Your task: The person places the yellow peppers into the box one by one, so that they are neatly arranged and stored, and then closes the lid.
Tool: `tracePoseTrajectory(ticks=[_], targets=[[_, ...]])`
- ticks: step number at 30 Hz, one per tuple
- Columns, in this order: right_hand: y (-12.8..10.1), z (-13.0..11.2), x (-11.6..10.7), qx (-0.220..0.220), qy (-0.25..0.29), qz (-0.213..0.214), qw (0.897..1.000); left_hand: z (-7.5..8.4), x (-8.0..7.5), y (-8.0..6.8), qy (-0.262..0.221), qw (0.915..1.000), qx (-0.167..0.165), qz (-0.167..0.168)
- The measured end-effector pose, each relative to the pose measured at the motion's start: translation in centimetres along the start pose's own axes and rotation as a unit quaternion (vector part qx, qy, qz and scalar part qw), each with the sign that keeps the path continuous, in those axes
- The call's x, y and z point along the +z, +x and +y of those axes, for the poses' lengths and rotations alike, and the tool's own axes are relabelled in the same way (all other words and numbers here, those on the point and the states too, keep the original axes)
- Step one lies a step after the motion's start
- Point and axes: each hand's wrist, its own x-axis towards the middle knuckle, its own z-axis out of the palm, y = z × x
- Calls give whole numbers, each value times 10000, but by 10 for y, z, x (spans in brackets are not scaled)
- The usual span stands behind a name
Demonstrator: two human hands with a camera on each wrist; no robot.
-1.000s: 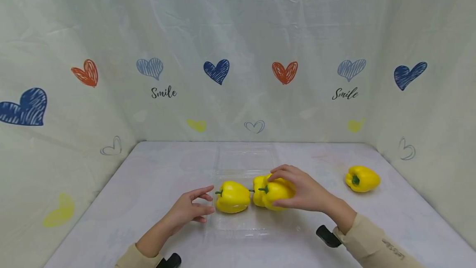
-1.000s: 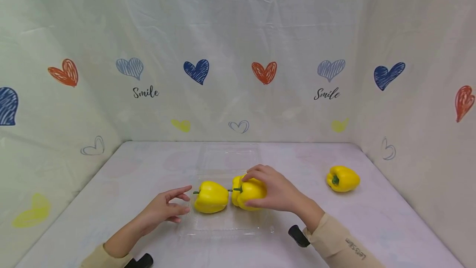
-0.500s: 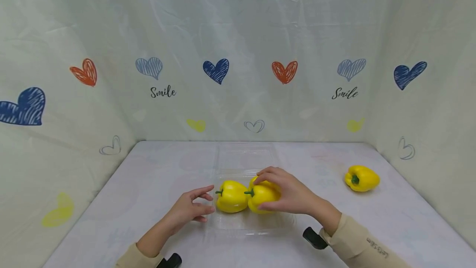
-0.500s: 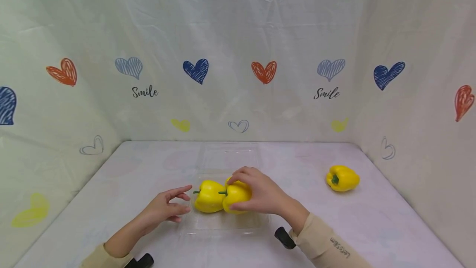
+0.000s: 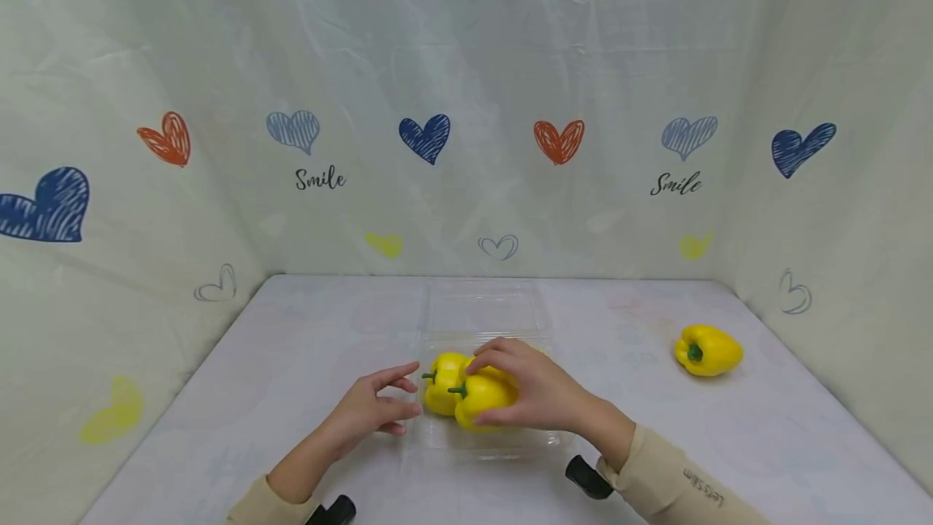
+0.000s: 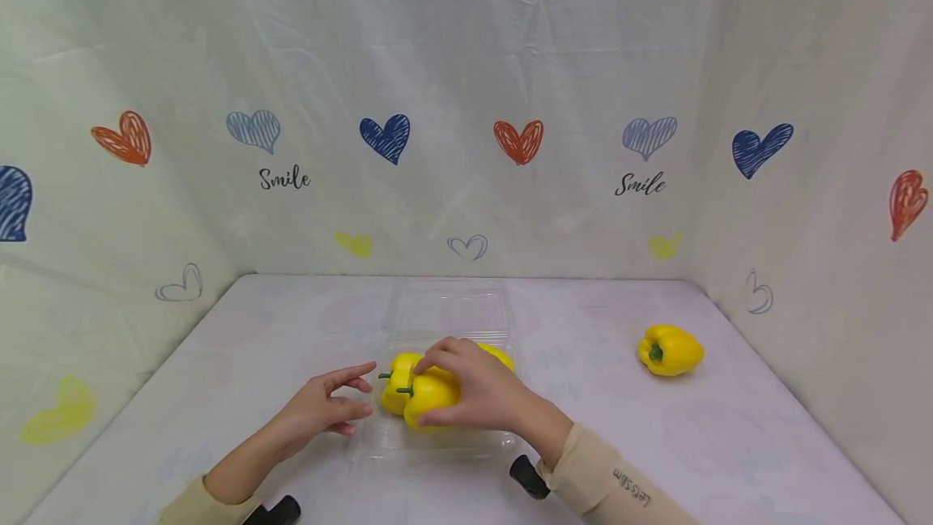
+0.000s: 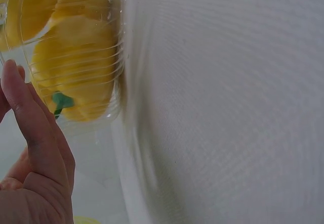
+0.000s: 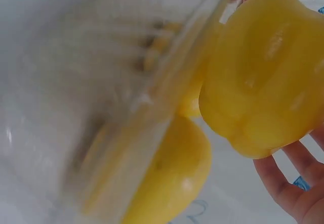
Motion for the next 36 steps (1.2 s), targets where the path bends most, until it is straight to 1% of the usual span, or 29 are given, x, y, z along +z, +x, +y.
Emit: tracePoseTrajectory(ticks=[6, 14, 18, 22, 27, 32, 36], targets=[[6, -9, 13, 161, 25, -254, 9995, -1, -1, -1, -25, 9999, 129, -94], [13, -14, 27, 348, -238, -638, 9971, -2, -3, -1, -99, 9994, 261, -227], [14, -15, 24, 441, -226, -936, 9944, -2, -2, -1, -90, 9994, 257, -222], [13, -12, 16, 465, -37, -1254, 9910, -2, -2, -1, -87, 9994, 254, -215], [11, -6, 13, 359, 208, -1284, 9909, -1, -2, -2, -65, 9997, 190, -153], [12, -6, 16, 298, 52, -1349, 9904, -1, -1, -1, -23, 9999, 116, -96], [14, -7, 19, 296, -64, -1384, 9899, -2, -2, -1, -73, 9997, 154, -154]])
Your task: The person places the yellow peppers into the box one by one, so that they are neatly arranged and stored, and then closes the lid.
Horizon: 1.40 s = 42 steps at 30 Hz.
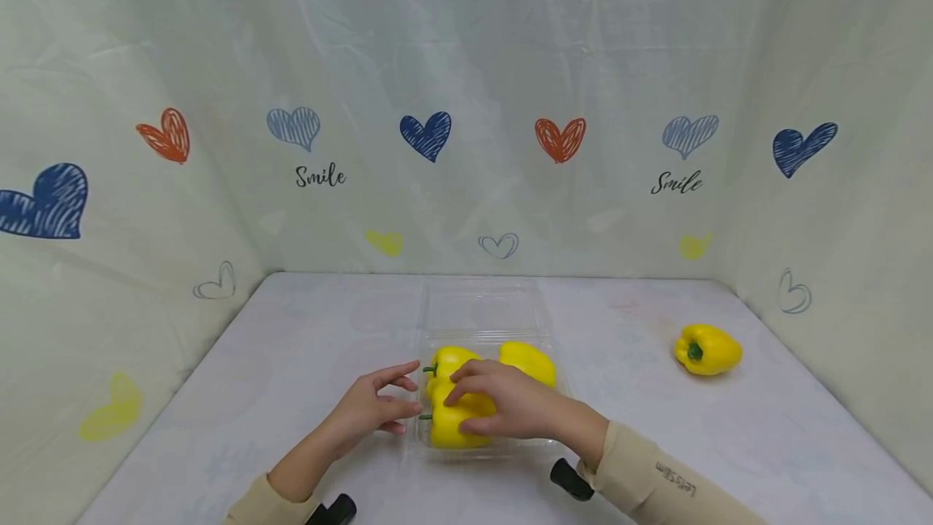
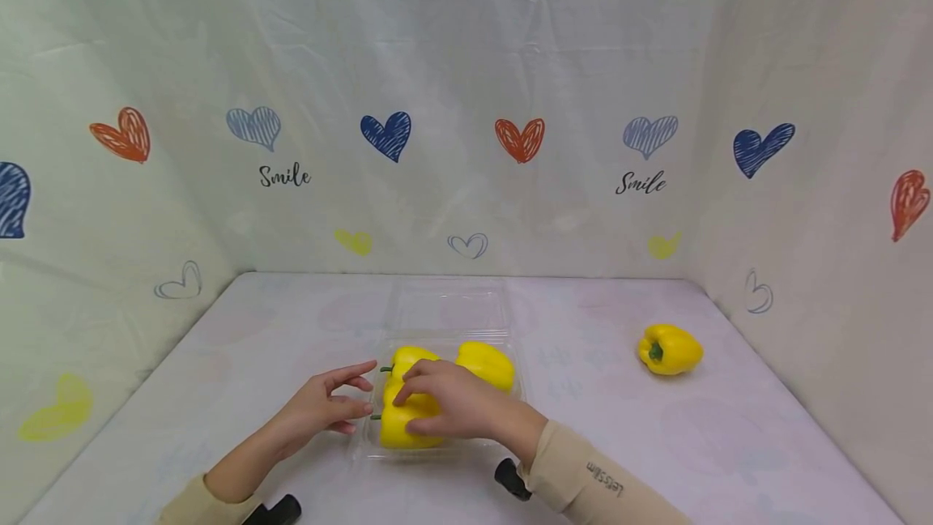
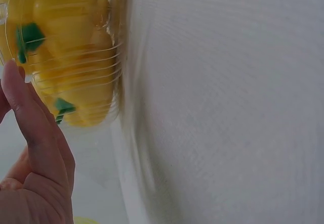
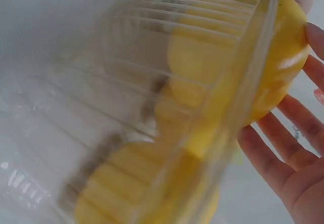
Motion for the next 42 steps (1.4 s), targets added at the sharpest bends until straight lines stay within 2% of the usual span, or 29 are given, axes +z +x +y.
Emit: tracePoseTrajectory(ticks=[7, 12, 23, 29, 42], targets=[[0, -3, 2, 223, -50, -168, 9996, -1, -1, -1, -38, 9999, 101, -76], [-5, -1, 0, 200, -215, -308, 9991, -1, -1, 0, -78, 9999, 59, -43], [-22, 14, -8, -103, -35, 413, 9991, -2, 2, 1, -10, 9999, -82, 104], [-33, 23, -12, -173, -24, 711, 9973, -1, 2, 1, -41, 10000, -39, 81], [-53, 37, -22, 65, -117, 1056, 9943, -1, 2, 0, -33, 10000, -25, 89]])
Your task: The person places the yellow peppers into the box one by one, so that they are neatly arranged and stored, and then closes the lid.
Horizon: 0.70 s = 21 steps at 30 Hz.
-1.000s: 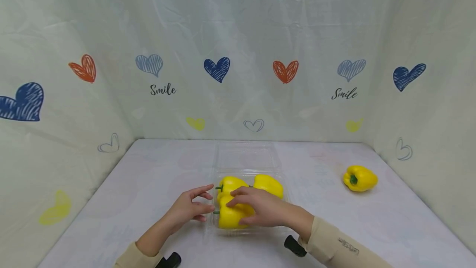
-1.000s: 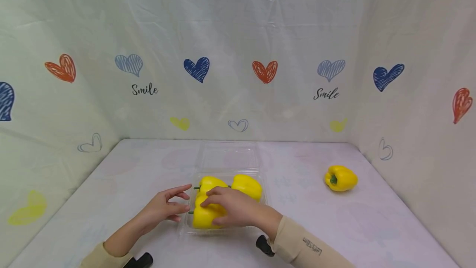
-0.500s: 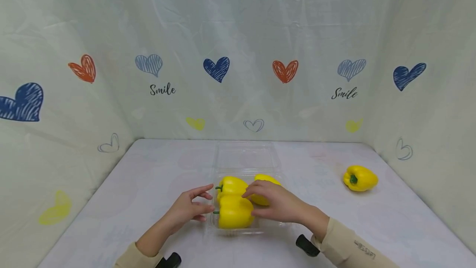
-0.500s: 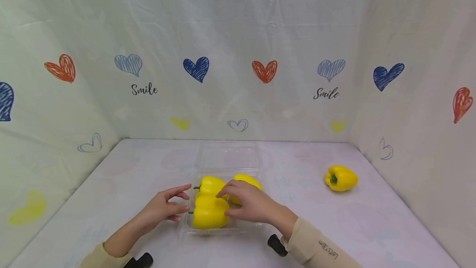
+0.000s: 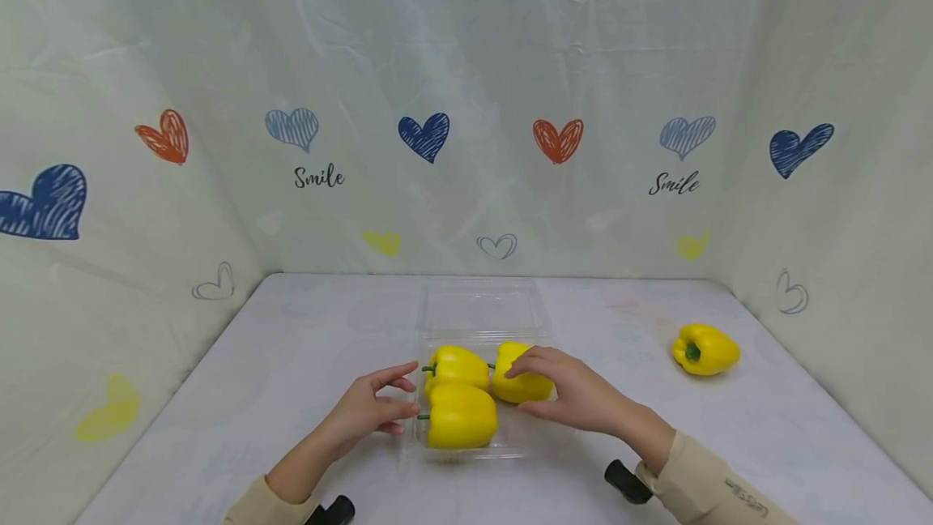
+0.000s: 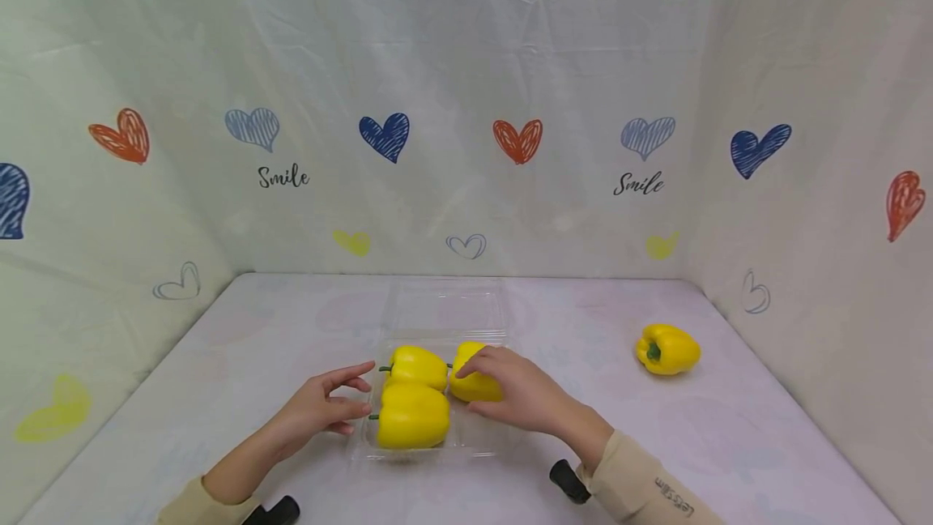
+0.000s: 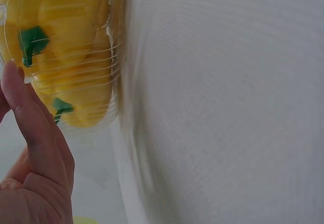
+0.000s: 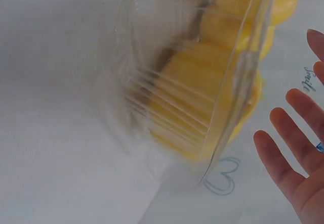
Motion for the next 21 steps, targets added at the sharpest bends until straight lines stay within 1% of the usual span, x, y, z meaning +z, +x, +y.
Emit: tracePoseTrajectory(ticks=[12, 18, 21], targets=[[-15, 14, -12, 333, -172, 236, 9990, 0, 1, 1, 6, 10000, -29, 30], [-21, 25, -17, 462, -224, 525, 9973, 1, 1, 1, 6, 9999, -98, 56], [-25, 30, -21, 442, -326, 734, 9958, 1, 1, 1, 21, 9999, -96, 62]])
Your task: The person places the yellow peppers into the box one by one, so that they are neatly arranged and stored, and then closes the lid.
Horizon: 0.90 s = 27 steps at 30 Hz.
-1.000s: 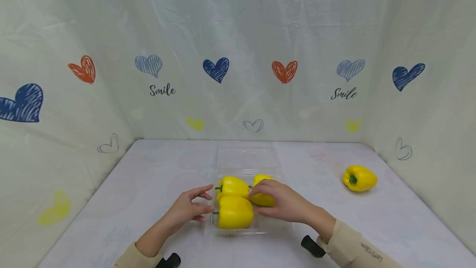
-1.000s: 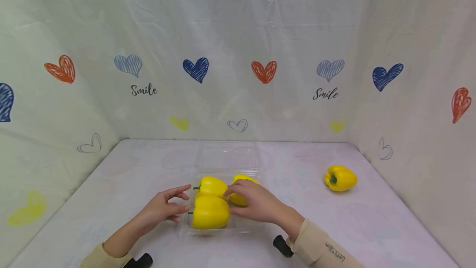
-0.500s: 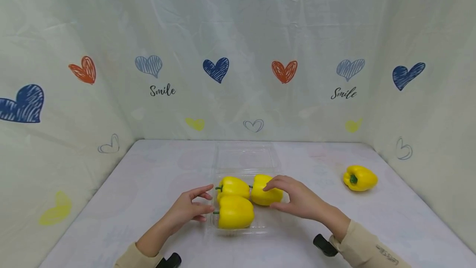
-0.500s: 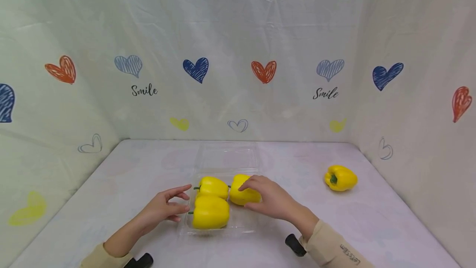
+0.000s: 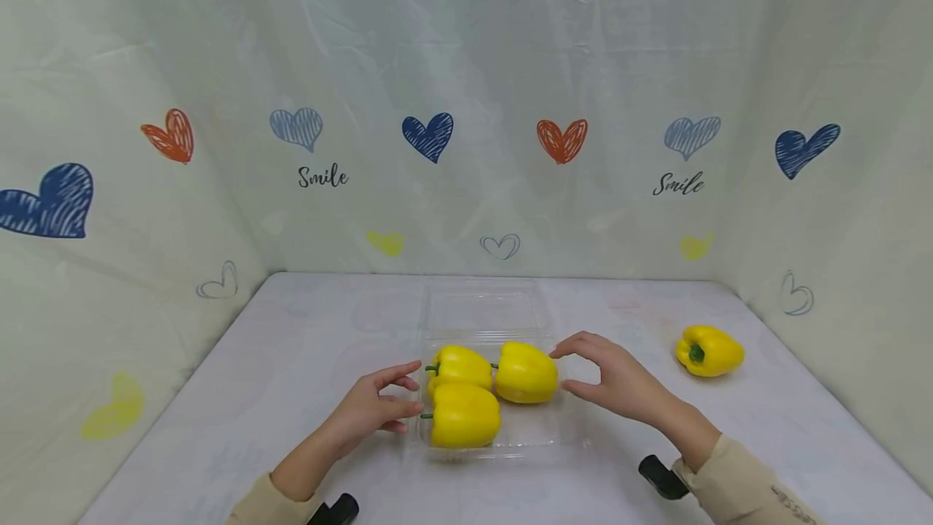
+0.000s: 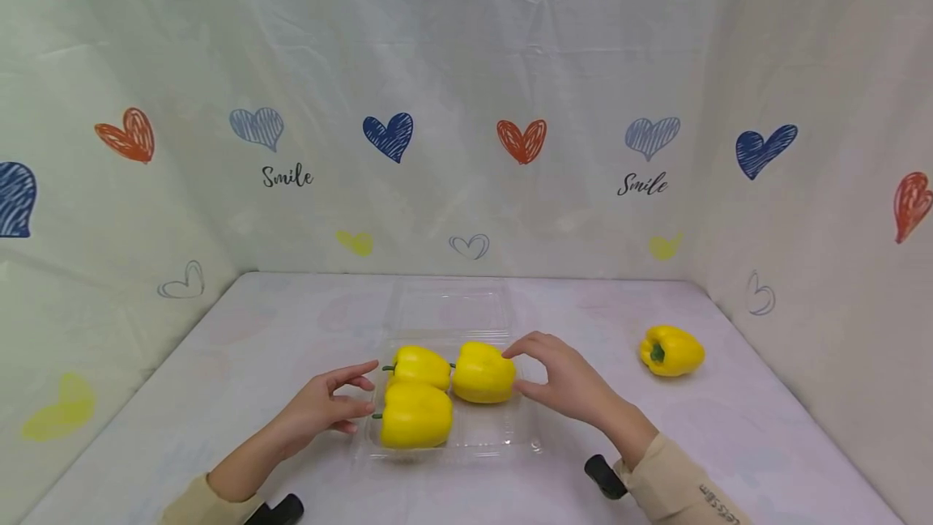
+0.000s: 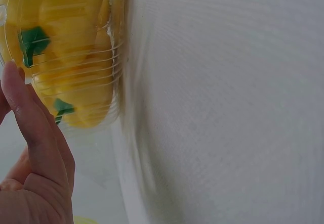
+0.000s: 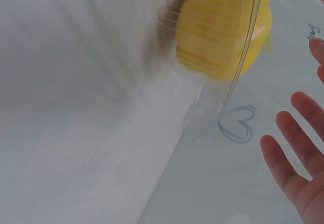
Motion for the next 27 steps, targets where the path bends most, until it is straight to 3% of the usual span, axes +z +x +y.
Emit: tracePoseTrajectory(ticks=[14, 27], targets=[[-20, 31, -22, -116, -429, 824, 9956, 1, 1, 2, 87, 10000, 36, 12], [-40, 54, -38, -18, -742, 1141, 9907, 1, 1, 2, 52, 10000, 40, 0]])
